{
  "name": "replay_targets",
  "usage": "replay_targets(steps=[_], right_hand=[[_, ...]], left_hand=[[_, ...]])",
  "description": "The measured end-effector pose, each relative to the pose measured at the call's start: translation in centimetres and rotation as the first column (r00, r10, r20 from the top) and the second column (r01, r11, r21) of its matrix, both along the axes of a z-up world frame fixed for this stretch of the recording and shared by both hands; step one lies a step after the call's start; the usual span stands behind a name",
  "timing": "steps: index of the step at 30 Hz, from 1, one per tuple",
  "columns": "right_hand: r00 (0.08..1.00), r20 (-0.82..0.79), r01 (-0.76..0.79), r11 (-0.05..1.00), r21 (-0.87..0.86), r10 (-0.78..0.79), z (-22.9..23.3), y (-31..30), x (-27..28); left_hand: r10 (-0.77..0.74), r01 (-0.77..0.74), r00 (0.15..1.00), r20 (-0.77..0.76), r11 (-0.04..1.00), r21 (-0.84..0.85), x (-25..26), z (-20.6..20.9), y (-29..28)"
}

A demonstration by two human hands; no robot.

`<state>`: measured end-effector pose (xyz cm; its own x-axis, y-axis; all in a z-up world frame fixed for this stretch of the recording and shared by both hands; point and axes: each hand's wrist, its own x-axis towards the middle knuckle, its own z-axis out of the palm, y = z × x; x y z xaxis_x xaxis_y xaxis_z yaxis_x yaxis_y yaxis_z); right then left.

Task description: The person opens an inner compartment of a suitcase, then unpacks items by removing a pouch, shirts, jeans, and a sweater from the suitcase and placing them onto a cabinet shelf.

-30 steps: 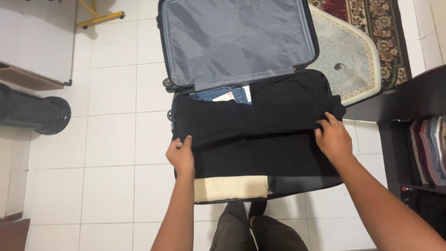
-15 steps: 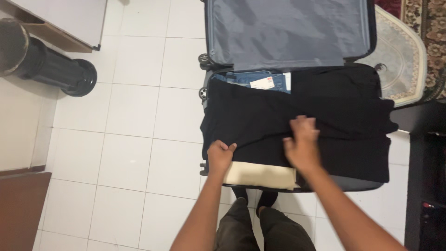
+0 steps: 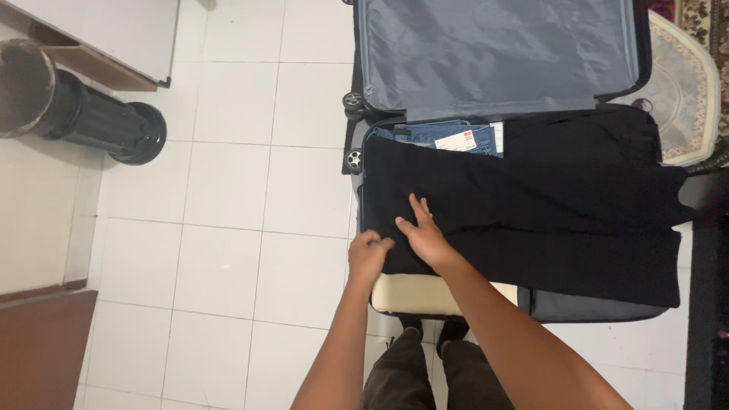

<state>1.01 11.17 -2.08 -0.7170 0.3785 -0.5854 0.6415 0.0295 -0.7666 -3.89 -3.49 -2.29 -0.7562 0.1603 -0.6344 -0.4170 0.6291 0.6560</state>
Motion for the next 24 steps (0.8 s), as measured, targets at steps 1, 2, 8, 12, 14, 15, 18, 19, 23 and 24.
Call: replay_targets(steps=[1,2,8,12,14,15,18,19,23,24], right_hand=[[0.999,-0.002,0.054,0.997,-0.062,-0.054,0.6,0.3,0.0],[0.998,0.006,0.061,0.996,-0.058,-0.061,1.3,0.6,0.0],[0.924,-0.106,0.280,0.840,-0.465,-0.367,6.2,4.1,1.6],[0.759,0.163,0.562,0.507,-0.654,-0.630,9.7,9.4,7.3],[0.588,0.358,0.773,0.373,-0.513,-0.725,10.9,12.7,11.3],[0.588,0.271,0.726,0.350,-0.592,-0.762,11.1,14.5,13.5],[0.544,0.096,0.576,0.288,-0.765,-0.833,10.3,20.3,19.7],[0.537,0.036,0.513,0.293,-0.807,-0.843,9.7,22.4,21.3],[0.533,0.228,0.787,0.378,-0.488,-0.815,7.7,28.0,28.3],[0.522,0.229,0.790,0.364,-0.493,-0.822,7.3,28.7,29.6]], left_hand=[[-0.024,0.039,0.995,-0.093,0.986,0.165,0.1,0.0,0.4],[-0.060,0.088,0.993,-0.106,0.955,0.282,0.0,0.2,0.5],[-0.307,0.486,0.867,-0.393,0.695,0.530,2.3,3.0,6.6],[-0.476,0.749,0.629,-0.615,0.583,0.314,6.5,8.6,12.8],[-0.512,0.806,0.563,-0.649,0.514,0.293,9.2,11.0,16.2],[-0.532,0.847,0.504,-0.681,0.457,0.269,10.9,11.9,17.9],[-0.637,0.896,0.436,-0.636,0.375,0.238,16.6,12.9,23.6],[-0.640,0.900,0.427,-0.639,0.367,0.234,17.9,12.5,25.8],[-0.714,0.941,0.338,-0.613,0.260,0.216,22.5,9.0,29.6],[-0.702,0.948,0.304,-0.644,0.288,0.134,23.0,8.3,29.7]])
